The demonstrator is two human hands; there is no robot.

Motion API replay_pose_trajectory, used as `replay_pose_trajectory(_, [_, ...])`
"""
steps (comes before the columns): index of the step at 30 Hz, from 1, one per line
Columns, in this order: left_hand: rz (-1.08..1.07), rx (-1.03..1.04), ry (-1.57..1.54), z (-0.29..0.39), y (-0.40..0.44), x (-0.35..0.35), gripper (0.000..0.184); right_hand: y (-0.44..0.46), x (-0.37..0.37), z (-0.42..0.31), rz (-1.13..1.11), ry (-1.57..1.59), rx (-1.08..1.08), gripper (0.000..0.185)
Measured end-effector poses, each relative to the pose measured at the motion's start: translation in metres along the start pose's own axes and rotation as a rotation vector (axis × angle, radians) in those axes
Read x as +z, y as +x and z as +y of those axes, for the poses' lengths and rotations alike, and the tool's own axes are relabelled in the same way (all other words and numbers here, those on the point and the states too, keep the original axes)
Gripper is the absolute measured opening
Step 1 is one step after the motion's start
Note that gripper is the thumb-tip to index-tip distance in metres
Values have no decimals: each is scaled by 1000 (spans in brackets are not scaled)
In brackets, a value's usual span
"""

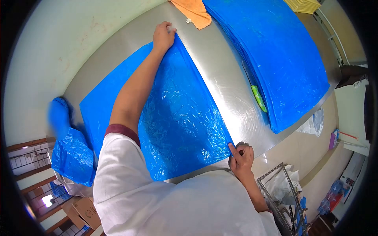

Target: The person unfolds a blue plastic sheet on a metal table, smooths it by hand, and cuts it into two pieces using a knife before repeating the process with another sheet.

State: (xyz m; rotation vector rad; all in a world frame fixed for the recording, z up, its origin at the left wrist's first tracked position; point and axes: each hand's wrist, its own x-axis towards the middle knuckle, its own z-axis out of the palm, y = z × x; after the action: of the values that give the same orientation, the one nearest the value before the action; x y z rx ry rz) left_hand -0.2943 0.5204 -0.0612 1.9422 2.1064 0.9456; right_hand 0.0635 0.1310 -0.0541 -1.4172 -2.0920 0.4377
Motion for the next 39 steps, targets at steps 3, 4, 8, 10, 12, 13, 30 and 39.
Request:
replay_pose_trajectory(3, [76, 91, -1, 22, -42, -7, 54, 2, -1, 1, 19, 11, -16, 47])
replay_pose_trajectory(4, [44, 194, 31, 29, -61, -6, 59, 1, 0, 2, 30, 18, -22, 47])
replay_pose_trajectory(8, [-134, 256, 199, 37, -100, 5, 70, 0, -1, 0, 32, 12, -21, 46])
replay_pose_trajectory(10, [-218, 160, 265, 36, -94, 6, 72, -1, 0, 1, 35, 21, -28, 46])
replay_pose_trajectory(12, [-285, 122, 290, 37, -81, 10, 73, 1, 1, 2, 53, 24, -40, 46])
replay_pose_trajectory(13, [-299, 134, 308, 39, -77, 11, 74, 1, 1, 2, 62, 25, -45, 46])
replay_pose_trajectory(30, [-425, 531, 143, 133, -230, -30, 75, 1, -5, 2, 104, 41, -36, 39])
replay_pose_trajectory(39, [-535, 503, 237, 171, -300, -28, 78, -6, -8, 5, 113, 70, -89, 31])
